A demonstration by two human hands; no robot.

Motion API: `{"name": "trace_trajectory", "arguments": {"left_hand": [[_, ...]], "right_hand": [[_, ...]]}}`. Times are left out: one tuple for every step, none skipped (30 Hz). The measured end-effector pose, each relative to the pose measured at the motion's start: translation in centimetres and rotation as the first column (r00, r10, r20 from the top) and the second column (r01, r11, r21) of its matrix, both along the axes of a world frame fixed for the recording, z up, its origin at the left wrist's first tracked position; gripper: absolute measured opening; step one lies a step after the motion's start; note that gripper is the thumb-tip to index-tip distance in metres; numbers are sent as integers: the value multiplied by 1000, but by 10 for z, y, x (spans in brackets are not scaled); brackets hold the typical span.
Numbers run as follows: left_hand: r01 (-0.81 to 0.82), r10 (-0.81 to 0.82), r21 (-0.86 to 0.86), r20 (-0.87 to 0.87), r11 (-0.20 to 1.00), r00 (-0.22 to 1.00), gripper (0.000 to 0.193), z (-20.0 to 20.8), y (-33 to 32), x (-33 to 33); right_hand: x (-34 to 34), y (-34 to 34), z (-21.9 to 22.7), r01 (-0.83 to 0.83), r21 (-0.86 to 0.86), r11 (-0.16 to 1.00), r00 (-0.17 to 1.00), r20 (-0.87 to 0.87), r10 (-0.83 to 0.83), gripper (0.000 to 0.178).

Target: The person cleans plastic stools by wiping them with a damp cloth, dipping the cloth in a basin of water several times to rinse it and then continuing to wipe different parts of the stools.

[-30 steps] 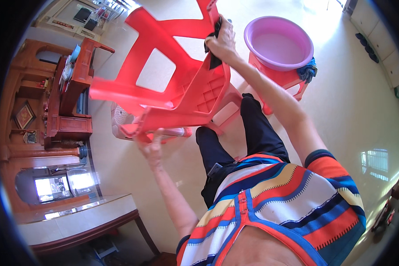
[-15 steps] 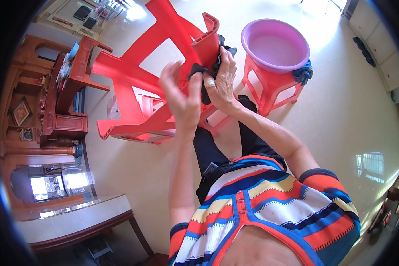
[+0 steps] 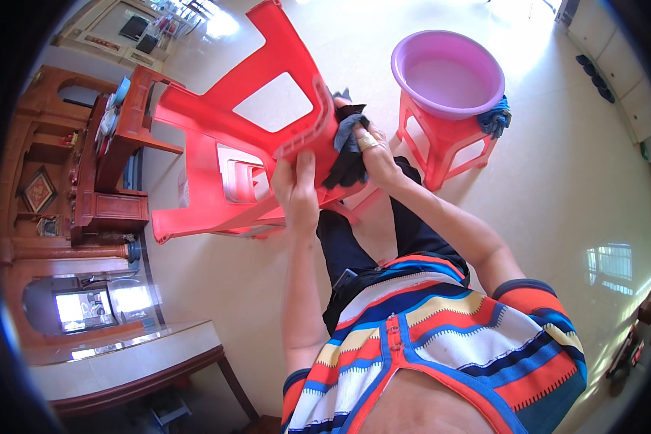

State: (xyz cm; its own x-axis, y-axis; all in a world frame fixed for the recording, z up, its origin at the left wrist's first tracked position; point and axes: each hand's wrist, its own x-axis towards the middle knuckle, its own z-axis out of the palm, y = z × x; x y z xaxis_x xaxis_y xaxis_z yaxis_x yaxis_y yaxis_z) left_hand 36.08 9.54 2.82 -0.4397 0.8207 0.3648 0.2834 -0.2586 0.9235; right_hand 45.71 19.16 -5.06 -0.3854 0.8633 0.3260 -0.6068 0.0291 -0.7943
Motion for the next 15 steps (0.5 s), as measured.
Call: {"name": "trace_trajectory", "arguments": {"left_hand": [[19,-21,26,57,999,998,12,-6,-17,-8],[38,-44,53,114,998,993,13,-12,-27,-14],[31,-36,50,116,998,993,13,-10,-34,-13],[39,-44,73,60,997,997,19,-6,-38,-11],[51,-51,95,4,994,999,26,-4,-41,-10],[53,-58,104,50,993,997,39,-4,-42,-10],[45,-51,107,50,993,997,39,-5,-39,-9],[3,-13,121,83,993,996,40,-5,-34,-8],[-32,16,131,116,991,993,42,-5,-29,-5],[-32,17,133,117,991,993,42,-5,-29,-2],[-21,12,104,89,994,996,43,-5,-29,2],[-7,2,73,61,997,998,45,-5,-28,4],[-5,0,76,61,997,998,45,-7,-26,5],[-22,17,99,55,995,998,44,-10,-23,7],[-42,36,120,51,992,998,43,-12,-21,7]], "right_hand": [[-1,-7,10,-9,-1,1000,1000,-4,9,45],[0,-17,19,-7,-4,1000,990,138,7,48],[2,-24,29,-4,-7,1000,960,282,6,51],[0,-25,32,-19,-21,1000,938,345,25,57],[-1,-24,34,-23,-24,999,937,347,30,57],[-4,-21,38,-49,-46,998,920,386,63,59],[-5,-18,44,-73,-69,995,901,424,95,61],[-5,-16,50,-140,-125,982,912,369,177,62],[-7,-10,50,-140,-124,982,912,370,176,62],[-12,-1,48,-155,-191,969,934,292,207,57],[-20,9,45,-175,-257,950,949,212,232,51],[-31,22,39,-5,-114,993,872,485,60,54],[-40,35,36,39,-70,997,818,576,8,59],[-50,52,33,68,4,998,795,604,-56,59],[-59,69,31,91,76,993,769,628,-119,58]]}}
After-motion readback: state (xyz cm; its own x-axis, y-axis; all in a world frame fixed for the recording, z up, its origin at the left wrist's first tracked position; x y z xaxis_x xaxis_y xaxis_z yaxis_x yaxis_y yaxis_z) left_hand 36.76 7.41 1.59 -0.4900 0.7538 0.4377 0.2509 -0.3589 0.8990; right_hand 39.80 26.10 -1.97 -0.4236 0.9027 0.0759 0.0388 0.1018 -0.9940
